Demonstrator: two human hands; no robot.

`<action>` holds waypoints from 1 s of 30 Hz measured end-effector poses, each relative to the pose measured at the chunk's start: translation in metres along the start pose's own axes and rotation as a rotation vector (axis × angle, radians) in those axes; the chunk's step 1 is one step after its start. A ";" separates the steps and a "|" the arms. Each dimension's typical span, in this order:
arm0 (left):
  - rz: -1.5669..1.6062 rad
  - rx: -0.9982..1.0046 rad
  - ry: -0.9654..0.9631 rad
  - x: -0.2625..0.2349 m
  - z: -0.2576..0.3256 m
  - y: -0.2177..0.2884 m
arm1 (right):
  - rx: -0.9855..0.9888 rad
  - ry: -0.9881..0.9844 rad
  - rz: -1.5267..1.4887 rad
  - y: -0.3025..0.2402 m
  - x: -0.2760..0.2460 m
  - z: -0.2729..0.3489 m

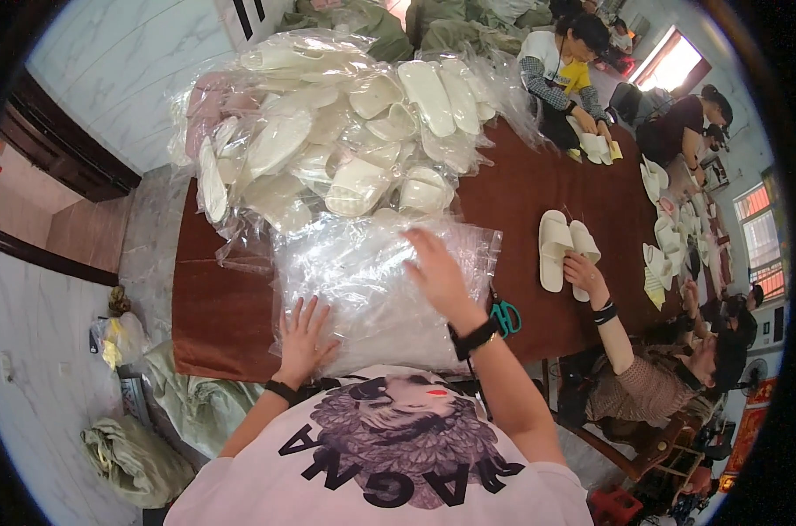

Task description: Sorting and packing foam slippers and components into plastic bags.

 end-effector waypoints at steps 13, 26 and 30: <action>-0.029 0.157 -0.097 0.015 -0.073 0.004 | -0.005 -0.486 0.027 0.037 0.054 0.111; 0.084 0.095 -0.001 0.037 -0.051 0.044 | 0.016 -0.057 -0.038 0.045 -0.018 -0.106; 0.125 0.069 -0.013 0.039 -0.048 0.043 | 0.056 -0.028 0.121 0.062 0.024 -0.146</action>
Point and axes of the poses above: each hand's wrist, its own z-axis away from the middle knuckle, its own x-axis out of the palm, y = z × x, the point moved 8 cm from there along -z, towards the middle knuckle, and after that the axes turned 14 degrees about -z, right-handed, at the moved point
